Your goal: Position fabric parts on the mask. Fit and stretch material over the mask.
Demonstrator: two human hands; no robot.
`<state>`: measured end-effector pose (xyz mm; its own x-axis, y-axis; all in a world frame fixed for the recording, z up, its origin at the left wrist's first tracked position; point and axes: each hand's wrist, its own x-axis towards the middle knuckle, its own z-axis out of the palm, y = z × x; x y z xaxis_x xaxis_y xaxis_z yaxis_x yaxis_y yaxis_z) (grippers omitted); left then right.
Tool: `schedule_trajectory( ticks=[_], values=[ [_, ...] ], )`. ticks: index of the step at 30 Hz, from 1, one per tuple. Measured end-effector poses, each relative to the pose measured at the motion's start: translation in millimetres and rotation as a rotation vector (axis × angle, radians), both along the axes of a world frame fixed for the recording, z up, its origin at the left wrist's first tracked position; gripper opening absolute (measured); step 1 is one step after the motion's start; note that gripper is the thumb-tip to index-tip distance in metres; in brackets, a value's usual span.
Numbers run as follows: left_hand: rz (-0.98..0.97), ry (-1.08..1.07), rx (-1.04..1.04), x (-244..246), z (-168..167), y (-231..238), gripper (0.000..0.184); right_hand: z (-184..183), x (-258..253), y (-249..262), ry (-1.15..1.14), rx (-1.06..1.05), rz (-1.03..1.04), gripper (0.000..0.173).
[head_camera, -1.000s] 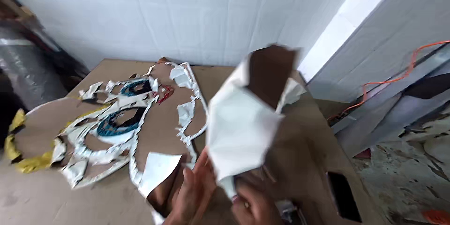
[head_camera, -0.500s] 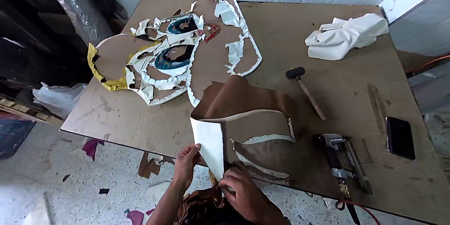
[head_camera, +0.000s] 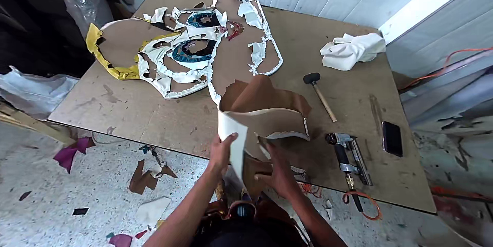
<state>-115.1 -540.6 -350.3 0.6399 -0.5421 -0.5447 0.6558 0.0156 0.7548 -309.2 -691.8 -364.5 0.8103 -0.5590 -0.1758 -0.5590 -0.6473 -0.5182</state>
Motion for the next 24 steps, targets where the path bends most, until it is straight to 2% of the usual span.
schedule_trajectory(
  ticks=[1, 2, 4, 5, 6, 7, 9, 12, 14, 16, 18, 24],
  values=[
    [-0.046, -0.044, -0.130, -9, 37, -9, 0.049, 5, -5, -6, -0.054, 0.008, -0.021, 0.112],
    [-0.139, -0.119, -0.295, -17, 75, -18, 0.049, 15, -14, -13, -0.222, 0.070, -0.085, 0.100],
    [-0.392, -0.339, -0.625, -23, 142, -38, 0.067, 49, -34, -31, -0.665, 0.250, -0.265, 0.057],
    [-0.478, -0.478, -0.715, -21, 168, -46, 0.076, 70, -46, -43, -0.847, 0.357, -0.318, 0.048],
    [-0.497, -0.620, -0.742, -17, 187, -53, 0.077, 92, -55, -56, -1.007, 0.521, -0.333, 0.048],
    [-0.459, -0.735, -0.709, -14, 199, -57, 0.074, 113, -64, -68, -1.121, 0.705, -0.312, 0.060],
    [-0.362, -0.855, -0.584, -7, 202, -62, 0.061, 142, -87, -81, -1.197, 0.873, -0.318, 0.065],
    [-0.338, -0.980, -0.313, -10, 184, -73, 0.048, 150, -122, -81, -1.246, 1.054, -0.326, 0.068],
    [-0.420, -1.120, -0.102, -16, 169, -78, 0.047, 152, -136, -72, -1.275, 1.142, -0.308, 0.072],
    [-0.497, -1.208, 0.058, -24, 163, -85, 0.055, 156, -143, -65, -1.293, 1.160, -0.286, 0.076],
    [-0.538, -1.165, 0.127, -35, 161, -88, 0.060, 156, -147, -61, -1.304, 1.207, -0.248, 0.078],
    [-0.572, -1.047, 0.270, -55, 157, -72, 0.058, 146, -152, -66, -1.291, 1.322, -0.135, 0.081]
  ],
)
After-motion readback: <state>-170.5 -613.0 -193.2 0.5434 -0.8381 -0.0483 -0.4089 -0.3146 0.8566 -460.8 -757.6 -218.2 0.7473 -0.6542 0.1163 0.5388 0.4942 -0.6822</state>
